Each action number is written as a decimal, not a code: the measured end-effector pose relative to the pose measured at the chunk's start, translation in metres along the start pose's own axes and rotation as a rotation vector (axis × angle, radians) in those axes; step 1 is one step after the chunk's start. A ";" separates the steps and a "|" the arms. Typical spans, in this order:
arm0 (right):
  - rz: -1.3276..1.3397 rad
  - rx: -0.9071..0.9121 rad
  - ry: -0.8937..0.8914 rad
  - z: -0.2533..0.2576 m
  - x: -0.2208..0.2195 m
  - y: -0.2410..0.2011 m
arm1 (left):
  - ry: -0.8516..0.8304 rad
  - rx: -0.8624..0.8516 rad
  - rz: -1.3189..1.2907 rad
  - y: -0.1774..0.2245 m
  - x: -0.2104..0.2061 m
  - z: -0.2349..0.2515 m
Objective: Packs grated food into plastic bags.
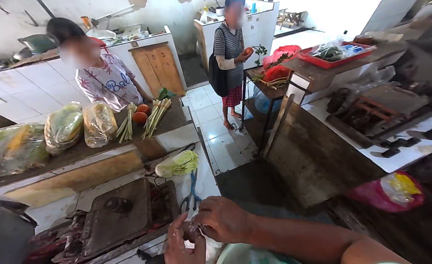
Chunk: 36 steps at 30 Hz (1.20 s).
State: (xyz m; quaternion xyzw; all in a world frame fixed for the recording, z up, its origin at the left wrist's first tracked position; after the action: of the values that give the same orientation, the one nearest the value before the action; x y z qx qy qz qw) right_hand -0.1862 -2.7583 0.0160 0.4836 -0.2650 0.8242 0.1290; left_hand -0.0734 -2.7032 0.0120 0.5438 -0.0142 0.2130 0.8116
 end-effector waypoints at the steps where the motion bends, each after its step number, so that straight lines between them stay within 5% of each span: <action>1: -0.001 -0.009 -0.003 0.000 -0.001 0.001 | -0.008 0.025 0.036 -0.001 0.000 -0.001; 5: 0.001 -0.055 -0.009 0.001 -0.006 0.005 | -0.052 0.114 0.044 -0.010 0.001 -0.002; 13: 0.028 -0.038 -0.134 0.005 -0.011 0.008 | 0.055 -0.135 0.105 -0.003 -0.004 -0.008; 22: 0.003 -0.110 0.015 0.004 -0.003 0.014 | 0.043 0.025 0.242 -0.011 -0.001 0.001; 27: 0.040 -0.097 -0.088 0.006 -0.014 0.016 | 0.016 0.021 0.204 -0.014 -0.001 -0.001; 36: 1.163 -0.550 -0.502 0.000 -0.057 0.040 | 0.041 0.151 -0.020 -0.031 -0.002 0.002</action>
State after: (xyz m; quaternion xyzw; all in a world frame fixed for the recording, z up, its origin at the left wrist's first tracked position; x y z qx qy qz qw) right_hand -0.1766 -2.7886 -0.0457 0.3889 -0.7025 0.5254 -0.2815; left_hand -0.0633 -2.7150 -0.0147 0.5992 0.0239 0.2162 0.7704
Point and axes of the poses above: each hand's wrist, its own z-axis towards the middle knuckle, its own x-axis out of the back of the hand, y = z × x, the point moved 9 cm from there along z, towards the middle knuckle, and after that the axes turned 14 degrees about -z, right-handed, at the moved point
